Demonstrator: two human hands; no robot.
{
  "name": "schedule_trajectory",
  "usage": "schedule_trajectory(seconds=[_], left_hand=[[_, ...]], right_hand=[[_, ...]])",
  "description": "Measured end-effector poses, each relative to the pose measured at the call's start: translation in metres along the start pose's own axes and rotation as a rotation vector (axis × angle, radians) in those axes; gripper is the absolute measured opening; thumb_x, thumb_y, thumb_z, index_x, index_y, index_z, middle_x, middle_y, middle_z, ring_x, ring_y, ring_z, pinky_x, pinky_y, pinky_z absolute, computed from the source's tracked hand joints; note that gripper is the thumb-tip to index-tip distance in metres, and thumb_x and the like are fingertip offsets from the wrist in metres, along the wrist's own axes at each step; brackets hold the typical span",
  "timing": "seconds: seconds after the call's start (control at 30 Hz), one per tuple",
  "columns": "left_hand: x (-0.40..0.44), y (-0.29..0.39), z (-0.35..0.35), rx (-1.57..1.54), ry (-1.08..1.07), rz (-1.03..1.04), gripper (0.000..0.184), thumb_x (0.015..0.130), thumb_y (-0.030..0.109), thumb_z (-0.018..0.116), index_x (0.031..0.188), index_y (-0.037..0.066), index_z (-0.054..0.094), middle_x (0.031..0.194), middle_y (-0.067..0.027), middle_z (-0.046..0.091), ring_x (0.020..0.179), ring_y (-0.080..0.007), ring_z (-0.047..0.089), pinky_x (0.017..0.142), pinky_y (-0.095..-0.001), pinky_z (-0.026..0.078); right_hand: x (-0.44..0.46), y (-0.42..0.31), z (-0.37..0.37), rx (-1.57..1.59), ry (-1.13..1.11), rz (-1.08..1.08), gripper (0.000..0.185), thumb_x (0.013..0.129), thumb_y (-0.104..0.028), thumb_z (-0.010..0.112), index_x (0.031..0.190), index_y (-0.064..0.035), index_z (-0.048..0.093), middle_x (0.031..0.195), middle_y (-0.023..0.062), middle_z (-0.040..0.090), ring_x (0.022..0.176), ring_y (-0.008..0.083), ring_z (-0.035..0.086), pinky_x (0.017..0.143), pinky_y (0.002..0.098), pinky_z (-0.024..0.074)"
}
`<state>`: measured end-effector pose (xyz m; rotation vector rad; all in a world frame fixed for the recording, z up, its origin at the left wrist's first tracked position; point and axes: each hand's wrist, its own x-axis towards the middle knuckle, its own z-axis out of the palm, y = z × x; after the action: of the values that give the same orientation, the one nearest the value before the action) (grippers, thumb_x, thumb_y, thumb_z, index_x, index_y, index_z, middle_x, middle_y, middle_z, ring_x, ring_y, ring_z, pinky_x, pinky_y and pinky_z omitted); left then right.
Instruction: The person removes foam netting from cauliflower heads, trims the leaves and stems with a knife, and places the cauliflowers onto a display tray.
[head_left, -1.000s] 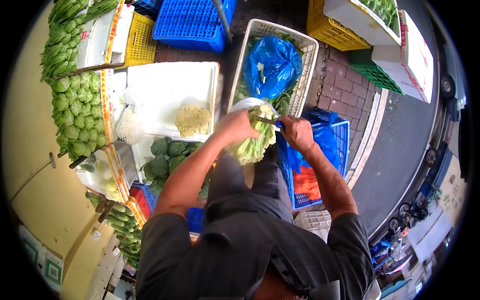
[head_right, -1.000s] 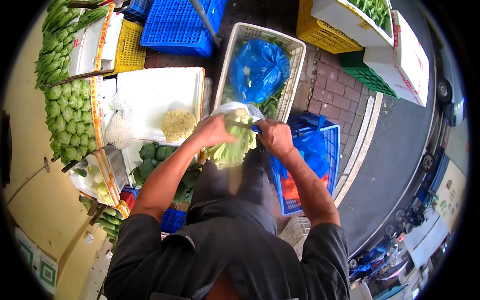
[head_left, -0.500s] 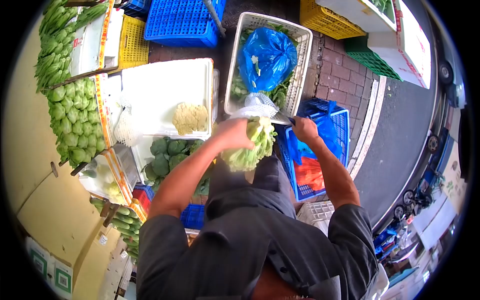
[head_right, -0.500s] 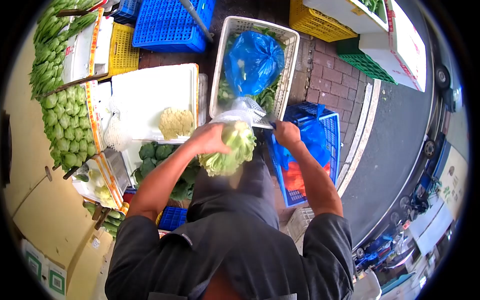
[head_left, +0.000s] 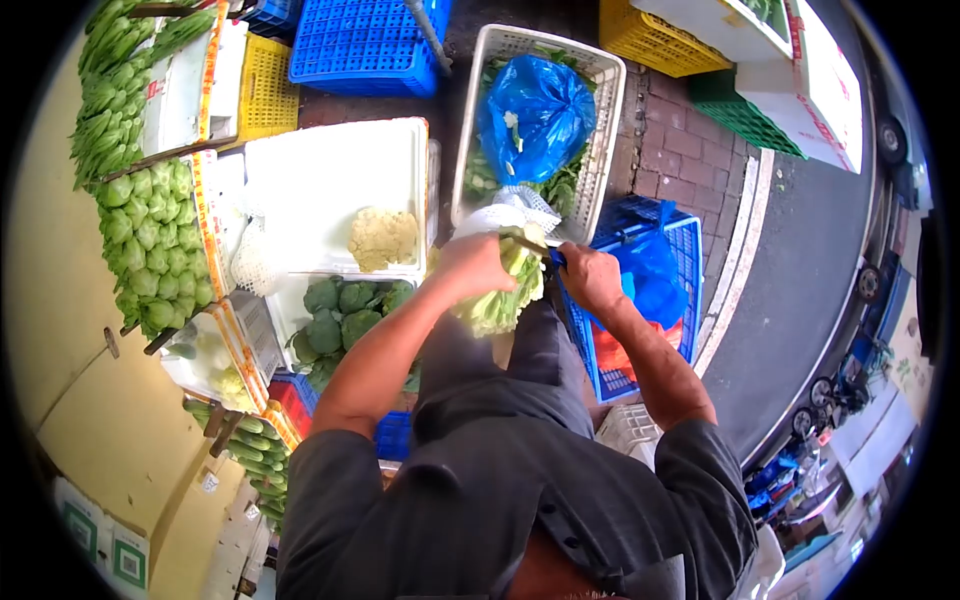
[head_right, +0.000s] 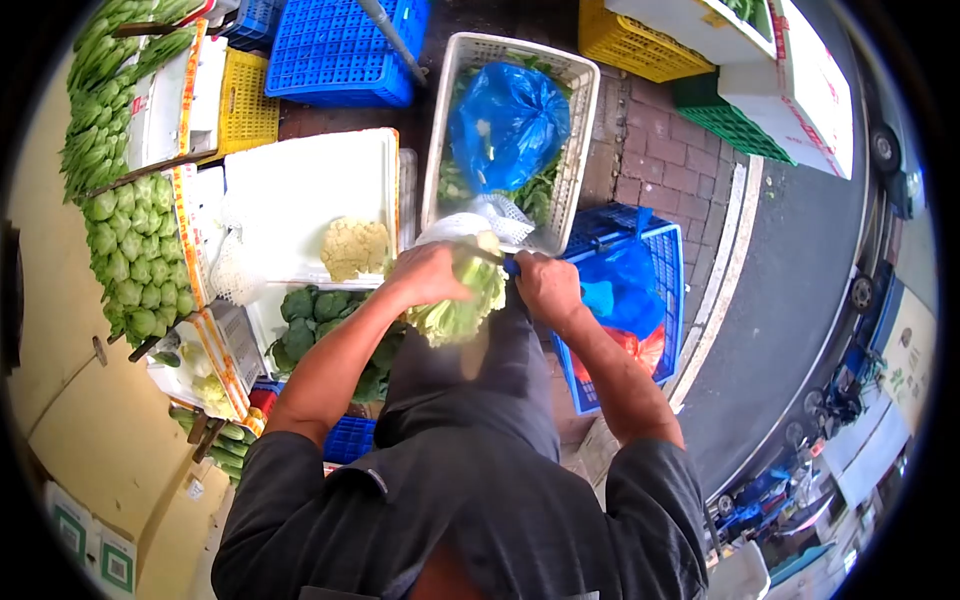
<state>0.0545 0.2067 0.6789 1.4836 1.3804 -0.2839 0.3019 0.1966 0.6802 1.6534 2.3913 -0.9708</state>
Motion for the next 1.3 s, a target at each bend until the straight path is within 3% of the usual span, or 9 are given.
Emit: schedule_trajectory(seconds=[0.33, 0.4, 0.5, 0.63, 0.73, 0.83, 0.93, 1.07, 1.3], left_hand=[[0.006, -0.003, 0.005, -0.082, 0.032, 0.017, 0.070, 0.064, 0.045, 0.083, 0.114, -0.001, 0.066, 0.106, -0.0198, 0.071, 0.098, -0.0306, 0.069, 0.089, -0.0380, 0.053], [0.018, -0.032, 0.012, -0.406, -0.054, 0.071, 0.064, 0.068, 0.038, 0.082, 0.115, -0.002, 0.066, 0.105, -0.0183, 0.072, 0.097, -0.0280, 0.069, 0.088, -0.0370, 0.053], [0.012, -0.054, 0.010, -1.047, -0.156, 0.052, 0.059, 0.075, 0.027, 0.078, 0.122, -0.005, 0.062, 0.110, -0.0158, 0.069, 0.099, -0.0237, 0.067, 0.089, -0.0352, 0.055], [0.013, -0.077, 0.031, -1.601, -0.241, -0.056, 0.065, 0.080, 0.030, 0.074, 0.132, -0.003, 0.053, 0.117, -0.0162, 0.067, 0.101, -0.0251, 0.068, 0.090, -0.0375, 0.058], [0.005, -0.060, 0.036, -2.011, -0.330, -0.020, 0.048, 0.094, 0.027, 0.060, 0.133, -0.001, 0.055, 0.120, -0.0159, 0.067, 0.104, -0.0234, 0.069, 0.091, -0.0379, 0.058], [0.016, -0.041, 0.045, -2.080, -0.087, 0.093, 0.044, 0.097, 0.024, 0.056, 0.130, -0.003, 0.057, 0.114, -0.0145, 0.070, 0.091, -0.0220, 0.073, 0.079, -0.0339, 0.062], [0.022, -0.027, 0.042, -1.816, 0.177, 0.107, 0.046, 0.097, 0.025, 0.058, 0.131, -0.005, 0.056, 0.115, -0.0147, 0.070, 0.089, -0.0233, 0.073, 0.077, -0.0343, 0.062], [0.043, -0.043, 0.057, -2.046, -0.007, 0.327, 0.051, 0.103, 0.034, 0.050, 0.144, 0.004, 0.045, 0.134, -0.0116, 0.059, 0.114, -0.0234, 0.061, 0.095, -0.0385, 0.054], [0.031, -0.059, 0.055, -2.010, 0.071, 0.487, 0.059, 0.103, 0.039, 0.050, 0.151, 0.007, 0.038, 0.147, -0.0107, 0.050, 0.131, -0.0262, 0.051, 0.110, -0.0423, 0.044]], right_hand=[[-0.018, 0.038, 0.030, 0.205, 0.047, 0.281, 0.023, 0.086, -0.022, 0.064, 0.102, -0.0067, 0.067, 0.088, 0.0256, 0.068, 0.084, 0.0438, 0.066, 0.072, 0.0495, 0.0535], [-0.022, 0.051, 0.046, 0.475, 0.189, 0.324, 0.030, 0.087, -0.024, 0.067, 0.107, -0.0030, 0.067, 0.082, 0.0211, 0.069, 0.078, 0.0401, 0.068, 0.071, 0.0472, 0.0533], [-0.017, 0.055, 0.042, 0.973, -0.017, 0.651, 0.044, 0.091, -0.038, 0.070, 0.114, -0.0001, 0.067, 0.073, 0.0026, 0.061, 0.059, 0.0115, 0.055, 0.055, 0.0321, 0.0478], [-0.005, 0.046, 0.045, 1.297, 0.143, 0.665, 0.052, 0.090, -0.042, 0.072, 0.118, 0.0013, 0.066, 0.083, 0.0035, 0.063, 0.052, 0.0089, 0.050, 0.050, 0.0267, 0.0429], [0.001, 0.061, 0.071, 1.370, 0.198, 0.648, 0.055, 0.091, -0.043, 0.071, 0.122, 0.0013, 0.065, 0.098, 0.0059, 0.066, 0.084, 0.0110, 0.059, 0.076, 0.0267, 0.0467], [0.001, 0.064, 0.064, 1.283, 0.096, 0.593, 0.047, 0.094, -0.035, 0.068, 0.127, -0.0019, 0.064, 0.116, 0.0081, 0.067, 0.107, 0.0141, 0.059, 0.093, 0.0320, 0.0471], [0.001, 0.063, 0.057, 1.317, 0.105, 0.534, 0.049, 0.092, -0.036, 0.070, 0.123, 0.0016, 0.065, 0.105, 0.0088, 0.069, 0.100, 0.0165, 0.061, 0.087, 0.0303, 0.0473], [-0.003, 0.078, 0.060, 0.974, 0.139, 0.407, 0.029, 0.095, -0.022, 0.066, 0.115, -0.0015, 0.068, 0.085, 0.0035, 0.069, 0.074, 0.0110, 0.058, 0.066, 0.0299, 0.0489], [-0.005, 0.162, 0.037, 0.717, 0.408, 0.740, 0.019, 0.088, -0.014, 0.063, 0.101, -0.0021, 0.069, 0.074, 0.0054, 0.065, 0.064, 0.0132, 0.057, 0.059, 0.0327, 0.0470]])
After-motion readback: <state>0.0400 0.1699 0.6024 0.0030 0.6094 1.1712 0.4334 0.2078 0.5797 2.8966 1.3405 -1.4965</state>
